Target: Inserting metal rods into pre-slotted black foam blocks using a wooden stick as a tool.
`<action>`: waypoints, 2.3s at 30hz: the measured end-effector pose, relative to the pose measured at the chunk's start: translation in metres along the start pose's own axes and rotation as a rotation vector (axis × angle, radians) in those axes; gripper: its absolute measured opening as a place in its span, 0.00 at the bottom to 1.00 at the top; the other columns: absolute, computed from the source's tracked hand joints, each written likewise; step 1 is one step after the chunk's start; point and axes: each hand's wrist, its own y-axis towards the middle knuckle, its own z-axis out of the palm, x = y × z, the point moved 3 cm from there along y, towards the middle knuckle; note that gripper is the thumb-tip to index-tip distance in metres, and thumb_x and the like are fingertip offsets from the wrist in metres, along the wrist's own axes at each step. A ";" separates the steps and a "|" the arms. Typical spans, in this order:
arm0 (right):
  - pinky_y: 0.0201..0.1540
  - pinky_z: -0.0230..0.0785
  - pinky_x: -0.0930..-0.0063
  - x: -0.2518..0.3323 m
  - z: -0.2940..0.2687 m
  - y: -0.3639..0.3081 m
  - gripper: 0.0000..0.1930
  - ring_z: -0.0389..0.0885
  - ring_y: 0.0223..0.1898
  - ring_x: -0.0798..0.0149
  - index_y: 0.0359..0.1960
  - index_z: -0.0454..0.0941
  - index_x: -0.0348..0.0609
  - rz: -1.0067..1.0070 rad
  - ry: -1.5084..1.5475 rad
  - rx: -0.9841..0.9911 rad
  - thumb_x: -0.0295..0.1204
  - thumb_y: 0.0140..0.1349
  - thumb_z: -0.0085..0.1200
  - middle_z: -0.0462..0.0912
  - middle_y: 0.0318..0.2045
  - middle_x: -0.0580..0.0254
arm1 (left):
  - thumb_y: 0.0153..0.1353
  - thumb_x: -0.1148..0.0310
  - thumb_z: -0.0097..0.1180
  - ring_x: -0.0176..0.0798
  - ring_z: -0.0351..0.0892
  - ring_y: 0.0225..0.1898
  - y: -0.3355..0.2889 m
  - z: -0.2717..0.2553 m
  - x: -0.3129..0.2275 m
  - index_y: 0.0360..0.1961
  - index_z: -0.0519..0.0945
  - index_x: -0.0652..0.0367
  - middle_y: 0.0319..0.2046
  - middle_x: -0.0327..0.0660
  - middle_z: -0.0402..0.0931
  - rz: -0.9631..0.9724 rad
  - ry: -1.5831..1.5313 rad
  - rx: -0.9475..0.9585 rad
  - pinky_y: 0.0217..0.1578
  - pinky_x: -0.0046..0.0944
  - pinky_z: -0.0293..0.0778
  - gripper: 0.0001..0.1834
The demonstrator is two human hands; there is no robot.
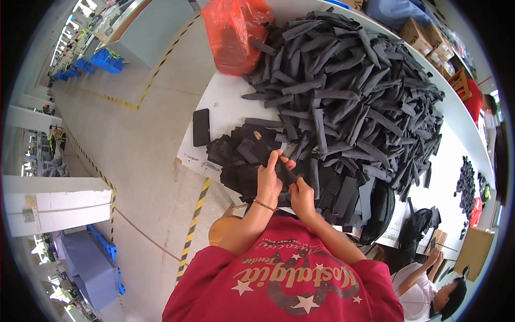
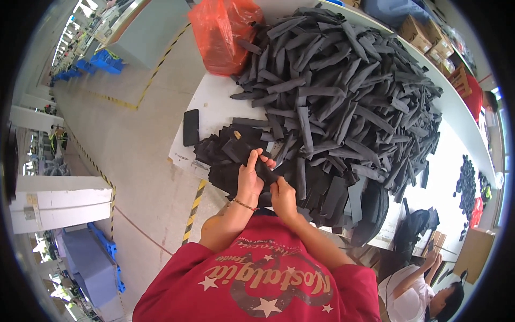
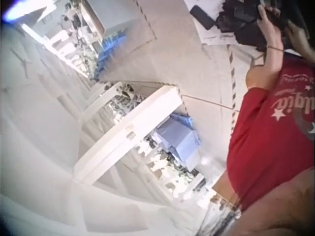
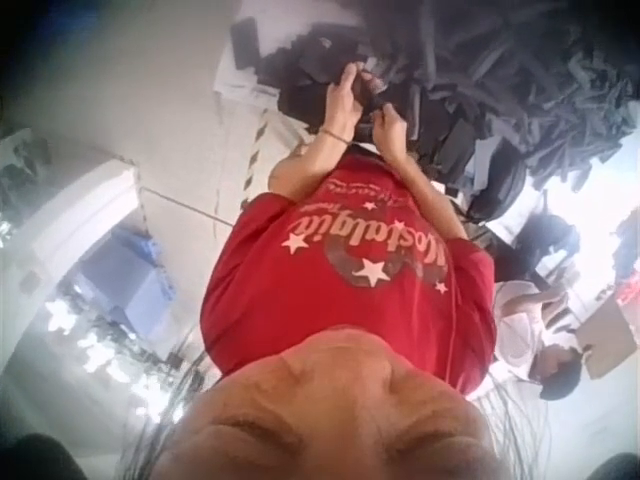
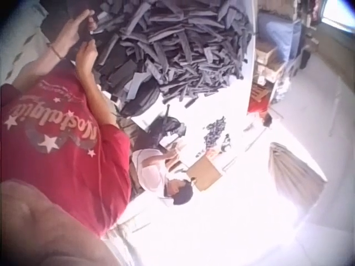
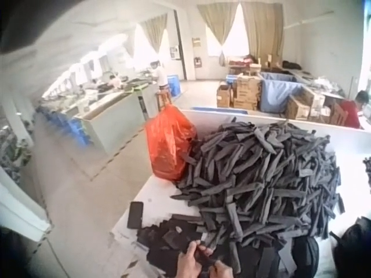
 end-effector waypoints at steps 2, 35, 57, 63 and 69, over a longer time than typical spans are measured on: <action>0.29 0.68 0.54 -0.002 -0.003 -0.008 0.04 0.77 0.29 0.38 0.34 0.73 0.34 -0.006 -0.033 0.012 0.23 0.62 0.51 0.77 0.24 0.41 | 0.61 0.62 0.62 0.41 0.79 0.26 0.003 0.000 -0.006 0.39 0.79 0.63 0.23 0.40 0.77 0.004 0.011 -0.061 0.32 0.41 0.78 0.14; 0.28 0.62 0.74 0.043 -0.096 0.072 0.07 0.70 0.24 0.67 0.26 0.74 0.34 -0.274 -0.007 -0.169 0.23 0.61 0.55 0.70 0.22 0.61 | 0.71 0.60 0.44 0.30 0.66 0.15 -0.022 0.048 0.027 0.29 0.71 0.62 0.15 0.35 0.66 -0.339 0.829 0.612 0.21 0.32 0.71 0.18; 0.33 0.70 0.71 -0.016 -0.154 0.071 0.09 0.79 0.30 0.60 0.44 0.78 0.41 -0.361 -0.454 -0.043 0.24 0.62 0.52 0.79 0.31 0.57 | 0.43 0.69 0.68 0.45 0.74 0.35 0.033 -0.081 -0.030 0.23 0.80 0.56 0.26 0.37 0.74 0.609 1.860 0.306 0.37 0.42 0.71 0.08; 0.29 0.72 0.63 -0.030 -0.135 0.030 0.09 0.78 0.29 0.56 0.42 0.79 0.47 -0.391 -0.601 0.241 0.29 0.58 0.57 0.74 0.25 0.60 | 0.45 0.70 0.65 0.43 0.73 0.39 0.030 -0.072 -0.022 0.23 0.81 0.54 0.28 0.36 0.76 0.768 2.161 0.494 0.40 0.43 0.68 0.04; 0.28 0.73 0.65 -0.036 -0.134 0.022 0.09 0.78 0.28 0.58 0.40 0.80 0.48 -0.433 -0.642 0.241 0.30 0.58 0.57 0.73 0.25 0.63 | 0.45 0.71 0.65 0.44 0.74 0.37 0.038 -0.064 -0.037 0.23 0.82 0.55 0.26 0.36 0.77 0.568 1.910 0.455 0.39 0.42 0.70 0.03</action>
